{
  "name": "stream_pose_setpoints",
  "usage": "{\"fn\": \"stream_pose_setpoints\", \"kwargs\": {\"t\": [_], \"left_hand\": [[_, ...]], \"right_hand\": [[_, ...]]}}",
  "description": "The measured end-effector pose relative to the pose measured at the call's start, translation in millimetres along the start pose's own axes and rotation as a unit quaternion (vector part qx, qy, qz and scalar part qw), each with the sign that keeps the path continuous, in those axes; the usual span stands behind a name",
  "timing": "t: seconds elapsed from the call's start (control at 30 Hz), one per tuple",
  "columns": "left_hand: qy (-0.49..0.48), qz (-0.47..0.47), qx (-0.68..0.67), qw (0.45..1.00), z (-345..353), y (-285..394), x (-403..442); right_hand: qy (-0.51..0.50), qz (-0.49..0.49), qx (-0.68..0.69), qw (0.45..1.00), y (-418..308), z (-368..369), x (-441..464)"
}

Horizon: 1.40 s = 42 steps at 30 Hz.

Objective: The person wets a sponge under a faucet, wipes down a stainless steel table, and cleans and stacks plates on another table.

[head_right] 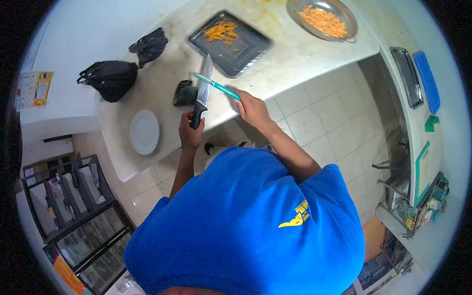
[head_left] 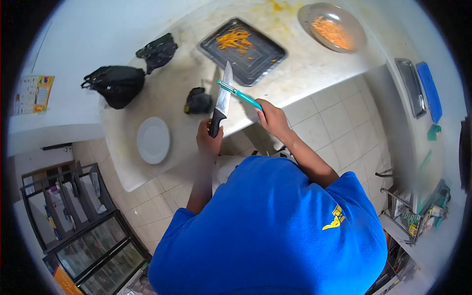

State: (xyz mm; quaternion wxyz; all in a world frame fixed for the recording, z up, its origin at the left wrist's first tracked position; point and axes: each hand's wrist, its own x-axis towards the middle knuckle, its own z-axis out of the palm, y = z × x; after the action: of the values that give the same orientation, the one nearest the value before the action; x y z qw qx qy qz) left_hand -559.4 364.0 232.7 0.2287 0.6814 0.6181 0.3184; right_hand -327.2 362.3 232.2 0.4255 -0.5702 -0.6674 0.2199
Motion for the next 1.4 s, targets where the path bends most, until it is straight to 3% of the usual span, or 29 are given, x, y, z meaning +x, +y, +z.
{"fn": "stream_pose_setpoints", "kwargs": {"t": [0.27, 0.5, 0.6, 0.7, 0.77, 0.83, 0.93, 1.03, 1.13, 1.27, 1.4], "left_hand": [[-0.082, 0.043, -0.012, 0.996, 123.5, 117.2, 4.1], [-0.177, 0.127, -0.034, 0.975, 232.5, 197.4, 53.0], [-0.209, 0.139, -0.054, 0.966, 287.1, 235.3, 79.2], [-0.263, 0.131, -0.058, 0.954, 349.6, 287.2, 108.0], [-0.305, 0.16, -0.068, 0.936, 394.3, 328.5, 133.5], [-0.327, 0.178, -0.077, 0.925, 438.2, 364.6, 147.7], [-0.344, 0.212, -0.089, 0.911, 499.0, 422.6, 180.1], [-0.395, 0.186, -0.107, 0.893, 531.6, 486.6, 197.0], [-0.376, 0.196, -0.046, 0.904, 560.2, 510.2, 202.8], [-0.333, 0.174, -0.059, 0.925, 586.7, 529.9, 176.1], [-0.296, 0.074, -0.078, 0.949, 610.8, 558.3, 115.2]], "right_hand": [[0.011, 0.054, -0.101, 0.993, 100.0, -154.1, -24.2], [0.132, 0.255, -0.191, 0.939, 216.3, -304.7, -22.3], [0.227, 0.16, -0.186, 0.942, 253.6, -343.2, -33.7], [0.117, 0.202, -0.167, 0.958, 290.1, -382.3, -38.4], [0.189, 0.219, -0.187, 0.939, 326.5, -410.9, -39.1], [0.271, 0.253, -0.175, 0.912, 351.3, -450.4, -37.4], [0.335, 0.4, -0.143, 0.841, 389.7, -514.1, -57.8], [0.449, 0.435, -0.183, 0.759, 427.9, -558.5, -118.1], [0.523, 0.421, -0.267, 0.691, 462.7, -588.8, -196.7], [0.513, 0.531, -0.256, 0.624, 467.1, -648.6, -301.2], [0.463, 0.51, -0.434, 0.58, 477.5, -722.5, -407.9]]}}
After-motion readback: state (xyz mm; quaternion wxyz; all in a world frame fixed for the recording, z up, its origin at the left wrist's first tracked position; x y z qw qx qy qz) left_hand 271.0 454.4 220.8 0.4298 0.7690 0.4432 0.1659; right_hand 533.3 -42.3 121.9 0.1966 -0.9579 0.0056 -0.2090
